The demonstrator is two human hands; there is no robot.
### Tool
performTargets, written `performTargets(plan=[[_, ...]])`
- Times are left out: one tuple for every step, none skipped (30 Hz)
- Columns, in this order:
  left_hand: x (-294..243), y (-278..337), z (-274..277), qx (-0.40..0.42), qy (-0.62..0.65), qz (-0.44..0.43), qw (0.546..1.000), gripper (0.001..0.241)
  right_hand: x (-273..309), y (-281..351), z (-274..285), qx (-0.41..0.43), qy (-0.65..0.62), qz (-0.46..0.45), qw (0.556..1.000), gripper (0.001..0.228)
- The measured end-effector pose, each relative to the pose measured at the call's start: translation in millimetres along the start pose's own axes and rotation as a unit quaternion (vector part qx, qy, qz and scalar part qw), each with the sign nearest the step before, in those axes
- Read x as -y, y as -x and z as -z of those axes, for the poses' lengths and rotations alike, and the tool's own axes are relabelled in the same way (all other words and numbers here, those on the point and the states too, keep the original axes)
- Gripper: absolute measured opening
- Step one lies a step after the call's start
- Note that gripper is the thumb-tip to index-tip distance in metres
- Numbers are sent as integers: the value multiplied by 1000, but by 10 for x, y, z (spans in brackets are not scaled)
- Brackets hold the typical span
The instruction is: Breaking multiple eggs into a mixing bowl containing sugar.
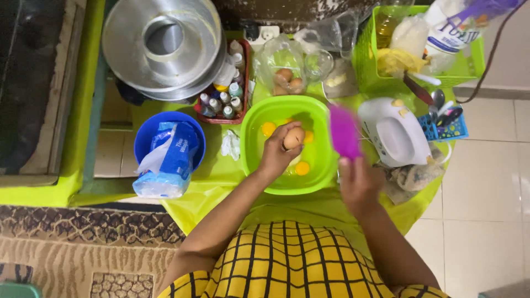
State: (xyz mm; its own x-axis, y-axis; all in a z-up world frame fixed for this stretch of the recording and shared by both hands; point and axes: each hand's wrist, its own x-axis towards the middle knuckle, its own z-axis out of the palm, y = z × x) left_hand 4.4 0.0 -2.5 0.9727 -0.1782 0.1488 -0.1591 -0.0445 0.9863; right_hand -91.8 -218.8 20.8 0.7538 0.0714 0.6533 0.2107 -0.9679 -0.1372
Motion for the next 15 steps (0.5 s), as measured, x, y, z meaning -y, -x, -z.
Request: performTargets(plan=[[4, 6, 4, 5, 1, -2, 1000, 60, -130, -140, 121, -2, 4, -4, 1000, 27], [1, 2, 4, 2, 15, 7, 1000, 61, -268, -293, 249, -95, -39, -41, 994, 26], [2, -3, 3, -1, 30, 17, 999, 62, -408, -442, 377, -189, -82, -75, 976, 25], [-71, 4, 20, 5, 32, 19, 999, 62, -678, -435, 451, -188, -76, -79, 976, 25], [-140, 12, 36, 12, -14, 10, 1000, 61, -948, -420, 528, -235, -52, -131, 962, 23], [-214, 5, 51, 19, -60, -2, 998, 60, -1221, -413, 612, -283, -25, -181, 942, 29], [-206, 11, 40, 26, -57, -2, 998, 60, -1481, -416, 612, -284, -19, -183, 941, 29], [-204, 7, 41, 28, -38, 12, 999, 60, -1737, -418, 605, -275, -23, -168, 946, 21], [-203, 2, 42, 29, -18, 26, 999, 60, -1994, -418, 605, -265, -28, -154, 951, 14], [-220, -7, 39, 34, -17, 24, 999, 60, -2050, -415, 568, -268, -23, -156, 951, 14], [-235, -16, 40, 36, -19, 25, 999, 61, -2103, -412, 530, -257, -15, -193, 947, 6], [-247, -13, 43, 35, -21, 25, 999, 62, -2157, -416, 485, -245, -9, -229, 942, 2], [-228, -13, 38, 38, -19, 25, 999, 62, -2209, -386, 484, -246, -6, -230, 942, 2], [-211, -13, 43, 36, -21, 33, 999, 62, -2259, -370, 465, -258, -30, -220, 940, 2], [-192, -14, 49, 34, -23, 41, 998, 62, -2309, -354, 444, -270, -55, -209, 938, 6]])
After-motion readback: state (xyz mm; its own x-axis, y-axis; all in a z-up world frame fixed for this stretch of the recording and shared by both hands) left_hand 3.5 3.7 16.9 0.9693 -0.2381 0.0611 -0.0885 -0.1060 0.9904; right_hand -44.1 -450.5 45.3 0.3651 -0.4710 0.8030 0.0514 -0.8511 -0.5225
